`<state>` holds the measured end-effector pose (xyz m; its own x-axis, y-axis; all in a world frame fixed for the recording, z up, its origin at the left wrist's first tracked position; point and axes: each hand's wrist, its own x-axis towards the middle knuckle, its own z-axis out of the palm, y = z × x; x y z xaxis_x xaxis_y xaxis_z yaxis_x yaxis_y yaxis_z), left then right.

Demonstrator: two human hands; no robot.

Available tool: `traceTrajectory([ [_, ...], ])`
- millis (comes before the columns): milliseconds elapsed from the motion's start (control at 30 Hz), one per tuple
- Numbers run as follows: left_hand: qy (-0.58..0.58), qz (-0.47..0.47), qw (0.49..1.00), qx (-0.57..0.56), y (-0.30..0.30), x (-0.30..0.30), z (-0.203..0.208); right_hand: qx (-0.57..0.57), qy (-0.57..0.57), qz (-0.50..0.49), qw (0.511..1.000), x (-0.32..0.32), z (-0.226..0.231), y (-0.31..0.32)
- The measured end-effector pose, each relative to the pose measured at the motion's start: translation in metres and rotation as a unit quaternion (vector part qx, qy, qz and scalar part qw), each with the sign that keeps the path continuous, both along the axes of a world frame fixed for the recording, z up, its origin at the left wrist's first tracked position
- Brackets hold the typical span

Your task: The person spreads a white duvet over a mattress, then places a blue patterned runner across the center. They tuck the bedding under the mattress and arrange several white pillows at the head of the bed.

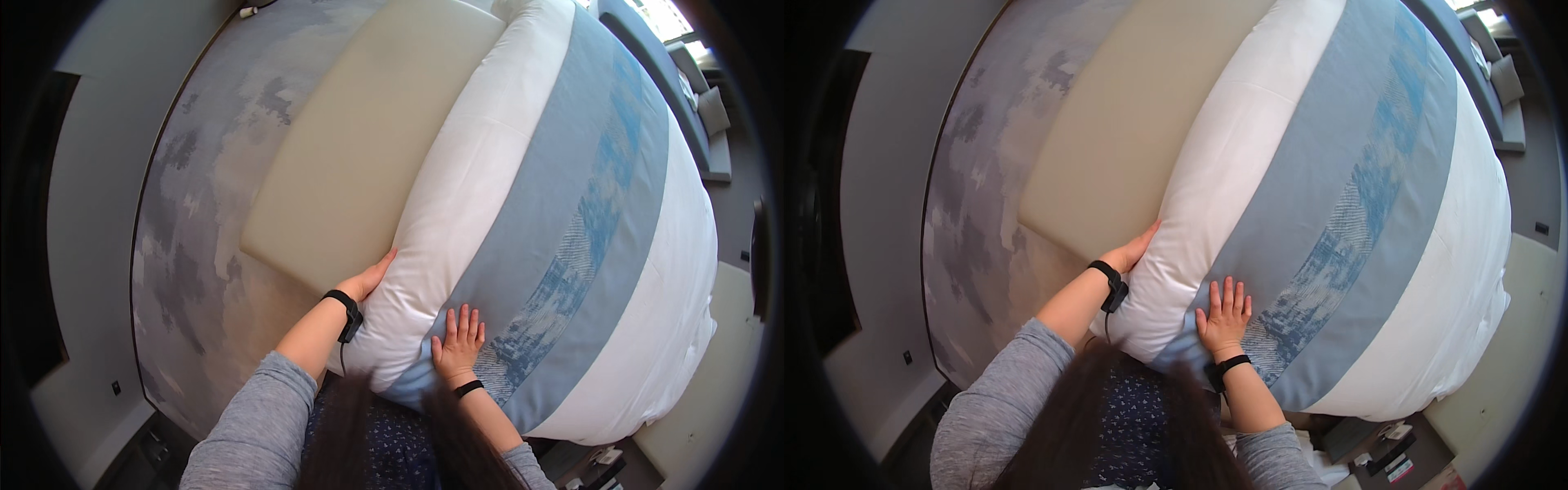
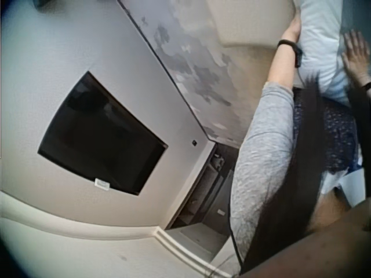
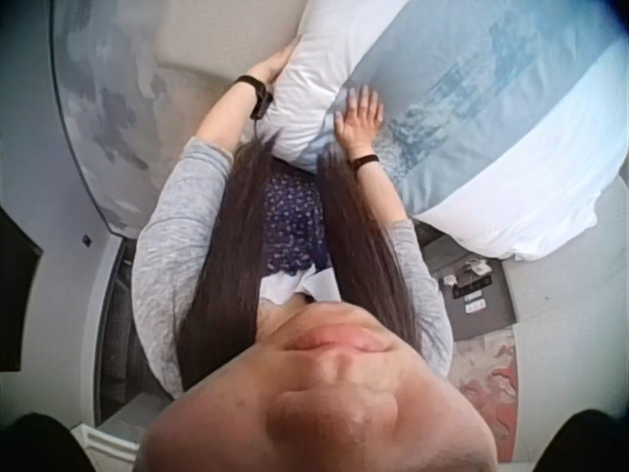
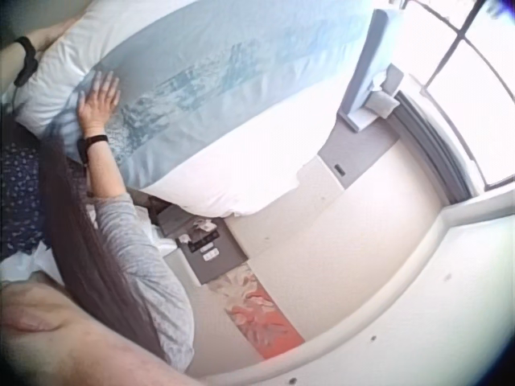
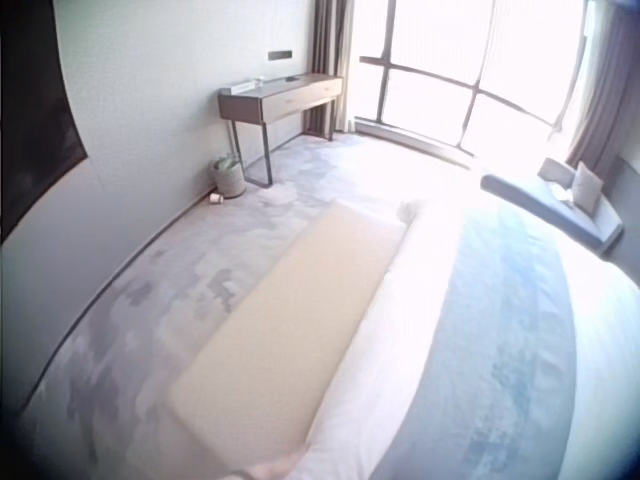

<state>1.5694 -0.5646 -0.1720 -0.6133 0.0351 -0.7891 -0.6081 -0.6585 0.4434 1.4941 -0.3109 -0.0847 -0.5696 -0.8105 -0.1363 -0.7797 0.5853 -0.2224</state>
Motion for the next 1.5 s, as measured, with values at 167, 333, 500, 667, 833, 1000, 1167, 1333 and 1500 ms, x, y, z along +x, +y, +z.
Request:
traceTrajectory([
  [167,-0.033,-0.005,0.999,-0.022,0.014,0.022,0.003,0.004,0.003,-0.009,1.000,-0.002,0.004,-0.001],
  [333,0.118,0.010,0.970,-0.213,0.058,0.112,-0.004,0.000,-0.046,-0.012,0.999,-0.006,0.035,-0.017],
  [500,0.042,-0.051,0.940,-0.335,0.085,0.199,-0.028,-0.076,-0.100,0.006,0.992,-0.076,0.062,-0.075],
  [667,0.045,-0.075,0.895,-0.438,0.093,0.216,-0.044,-0.040,0.010,0.018,0.999,-0.126,0.045,-0.163],
  [833,-0.068,-0.253,0.865,-0.427,0.095,0.199,-0.054,0.052,0.124,0.080,0.988,-0.067,0.026,-0.207],
  [1000,-0.090,-0.189,0.947,-0.245,0.072,0.200,-0.090,0.295,0.000,0.329,0.897,0.034,0.006,-0.209],
  [1167,-0.070,-0.020,0.983,-0.171,0.076,0.203,-0.127,0.430,-0.070,0.386,0.813,0.079,-0.015,-0.215],
  [1333,-0.004,-0.022,0.995,-0.099,0.078,0.198,-0.130,0.517,-0.114,0.379,0.759,0.067,-0.025,-0.236],
  [1500,-0.065,0.065,0.979,-0.182,0.096,0.209,-0.157,0.572,-0.166,0.400,0.697,0.075,-0.045,-0.245],
])
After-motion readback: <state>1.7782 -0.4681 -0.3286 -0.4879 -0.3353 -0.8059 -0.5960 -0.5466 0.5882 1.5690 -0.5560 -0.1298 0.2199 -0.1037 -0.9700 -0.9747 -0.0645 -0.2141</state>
